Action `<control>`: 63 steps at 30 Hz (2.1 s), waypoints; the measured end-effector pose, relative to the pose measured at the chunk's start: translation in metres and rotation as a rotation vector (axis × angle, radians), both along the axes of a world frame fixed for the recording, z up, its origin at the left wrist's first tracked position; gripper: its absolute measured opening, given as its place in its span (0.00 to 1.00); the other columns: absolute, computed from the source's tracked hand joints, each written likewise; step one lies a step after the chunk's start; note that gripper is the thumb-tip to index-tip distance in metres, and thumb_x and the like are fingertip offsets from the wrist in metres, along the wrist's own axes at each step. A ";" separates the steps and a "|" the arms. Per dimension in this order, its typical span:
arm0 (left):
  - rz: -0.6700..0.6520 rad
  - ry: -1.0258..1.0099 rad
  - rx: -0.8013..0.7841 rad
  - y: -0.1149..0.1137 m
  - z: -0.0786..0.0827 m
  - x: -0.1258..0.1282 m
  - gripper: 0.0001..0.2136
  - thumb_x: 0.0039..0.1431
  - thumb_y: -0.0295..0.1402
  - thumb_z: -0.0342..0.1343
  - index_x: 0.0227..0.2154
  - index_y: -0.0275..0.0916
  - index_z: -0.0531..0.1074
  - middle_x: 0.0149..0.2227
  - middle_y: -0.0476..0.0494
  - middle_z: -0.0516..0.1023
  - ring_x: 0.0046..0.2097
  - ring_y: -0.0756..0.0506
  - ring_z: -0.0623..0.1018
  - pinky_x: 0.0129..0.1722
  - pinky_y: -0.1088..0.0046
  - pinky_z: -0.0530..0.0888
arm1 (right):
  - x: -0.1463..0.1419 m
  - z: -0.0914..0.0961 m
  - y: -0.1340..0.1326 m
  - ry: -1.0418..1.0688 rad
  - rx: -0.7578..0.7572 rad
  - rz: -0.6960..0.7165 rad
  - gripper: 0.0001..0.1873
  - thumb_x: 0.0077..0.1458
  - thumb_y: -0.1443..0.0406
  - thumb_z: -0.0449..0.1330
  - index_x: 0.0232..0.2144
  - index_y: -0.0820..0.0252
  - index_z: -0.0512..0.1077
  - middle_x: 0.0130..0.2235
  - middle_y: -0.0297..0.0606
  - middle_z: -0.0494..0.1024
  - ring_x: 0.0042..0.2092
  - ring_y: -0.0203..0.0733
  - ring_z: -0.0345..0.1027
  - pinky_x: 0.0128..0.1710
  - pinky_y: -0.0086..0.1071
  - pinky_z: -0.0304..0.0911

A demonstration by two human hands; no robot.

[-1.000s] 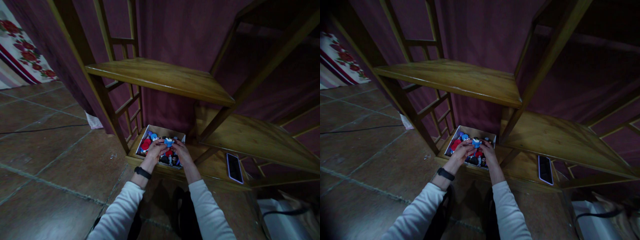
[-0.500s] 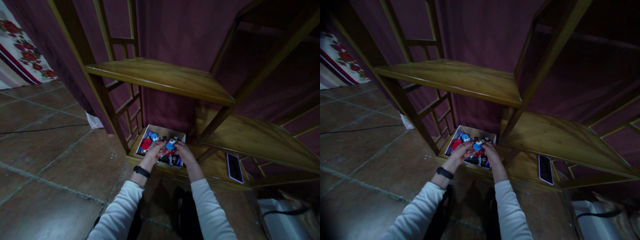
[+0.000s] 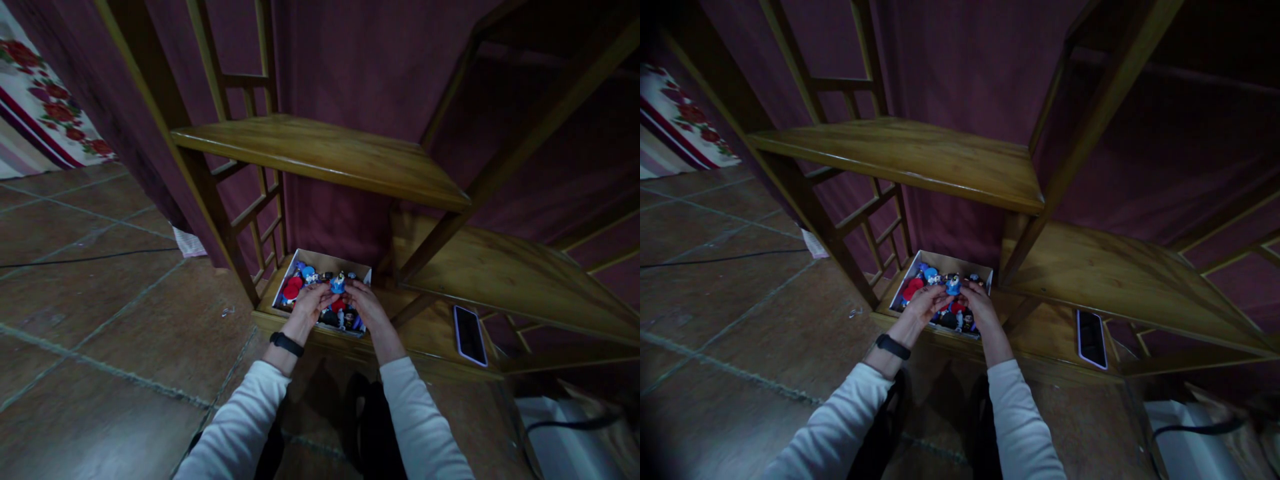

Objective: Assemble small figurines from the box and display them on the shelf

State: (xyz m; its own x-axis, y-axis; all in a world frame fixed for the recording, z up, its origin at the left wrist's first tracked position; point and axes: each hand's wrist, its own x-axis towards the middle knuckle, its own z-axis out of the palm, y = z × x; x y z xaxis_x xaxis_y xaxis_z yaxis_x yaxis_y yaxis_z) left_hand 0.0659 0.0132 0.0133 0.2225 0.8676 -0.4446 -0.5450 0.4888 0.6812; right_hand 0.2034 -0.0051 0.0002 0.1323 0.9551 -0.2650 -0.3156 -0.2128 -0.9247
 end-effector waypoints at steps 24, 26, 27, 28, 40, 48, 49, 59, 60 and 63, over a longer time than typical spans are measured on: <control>-0.114 -0.008 -0.001 0.002 -0.002 -0.004 0.05 0.43 0.21 0.61 0.24 0.32 0.71 0.25 0.41 0.79 0.27 0.49 0.78 0.33 0.75 0.77 | 0.003 0.006 0.000 0.068 -0.017 -0.018 0.15 0.38 0.61 0.65 0.32 0.58 0.73 0.29 0.34 0.78 0.26 0.35 0.68 0.28 0.30 0.63; -0.075 -0.012 -0.018 0.003 -0.003 -0.004 0.05 0.44 0.20 0.61 0.23 0.32 0.70 0.24 0.42 0.78 0.27 0.49 0.78 0.34 0.74 0.77 | 0.003 0.005 0.000 0.085 -0.016 0.003 0.14 0.37 0.62 0.66 0.31 0.58 0.73 0.28 0.34 0.78 0.27 0.34 0.68 0.30 0.30 0.64; -0.057 -0.015 -0.025 0.003 -0.003 -0.005 0.05 0.44 0.20 0.60 0.23 0.32 0.69 0.24 0.42 0.78 0.27 0.49 0.78 0.35 0.73 0.77 | 0.002 0.004 0.000 0.091 -0.013 0.018 0.15 0.36 0.63 0.66 0.31 0.58 0.73 0.28 0.33 0.78 0.28 0.35 0.68 0.31 0.30 0.64; -0.045 -0.019 -0.030 0.003 -0.003 -0.005 0.05 0.44 0.20 0.60 0.23 0.32 0.69 0.23 0.42 0.78 0.27 0.49 0.78 0.35 0.73 0.77 | 0.002 0.003 -0.001 0.095 -0.007 0.034 0.16 0.36 0.63 0.67 0.32 0.58 0.73 0.29 0.33 0.78 0.28 0.35 0.69 0.32 0.31 0.65; -0.054 -0.050 0.009 0.003 -0.003 -0.007 0.13 0.45 0.16 0.58 0.34 0.34 0.70 0.27 0.44 0.78 0.28 0.48 0.79 0.35 0.70 0.77 | -0.001 0.000 0.000 0.106 0.054 0.047 0.17 0.36 0.62 0.68 0.34 0.57 0.74 0.35 0.33 0.78 0.33 0.36 0.70 0.37 0.31 0.63; -0.038 -0.035 0.004 0.002 -0.001 -0.007 0.06 0.47 0.20 0.61 0.28 0.32 0.70 0.25 0.44 0.78 0.28 0.48 0.79 0.34 0.71 0.78 | -0.001 0.000 0.000 0.111 0.046 0.037 0.15 0.38 0.62 0.67 0.33 0.58 0.74 0.34 0.34 0.78 0.33 0.35 0.70 0.36 0.31 0.64; -0.028 -0.034 0.000 0.002 -0.001 -0.007 0.07 0.46 0.20 0.61 0.28 0.32 0.70 0.25 0.44 0.78 0.28 0.48 0.79 0.34 0.71 0.78 | -0.001 0.000 0.000 0.116 0.045 0.032 0.15 0.37 0.62 0.68 0.33 0.58 0.74 0.35 0.34 0.78 0.33 0.35 0.70 0.36 0.31 0.64; -0.002 -0.008 -0.029 0.002 -0.004 -0.007 0.07 0.45 0.18 0.61 0.27 0.31 0.70 0.24 0.45 0.77 0.27 0.48 0.79 0.33 0.72 0.78 | -0.004 0.001 -0.002 0.126 0.035 -0.010 0.14 0.35 0.63 0.68 0.29 0.60 0.75 0.35 0.36 0.79 0.33 0.36 0.70 0.35 0.31 0.66; 0.002 -0.009 -0.033 0.002 -0.004 -0.007 0.07 0.45 0.17 0.61 0.26 0.31 0.70 0.24 0.45 0.77 0.27 0.48 0.79 0.33 0.72 0.78 | -0.004 0.000 -0.002 0.128 0.035 -0.018 0.13 0.35 0.63 0.68 0.28 0.60 0.75 0.35 0.36 0.79 0.33 0.36 0.70 0.34 0.30 0.66; 0.009 -0.005 -0.043 0.002 -0.002 -0.006 0.07 0.45 0.17 0.60 0.26 0.32 0.69 0.24 0.45 0.77 0.27 0.48 0.79 0.34 0.71 0.78 | -0.006 -0.001 -0.002 0.134 0.038 -0.027 0.13 0.36 0.63 0.68 0.29 0.59 0.75 0.34 0.35 0.78 0.33 0.36 0.70 0.33 0.30 0.65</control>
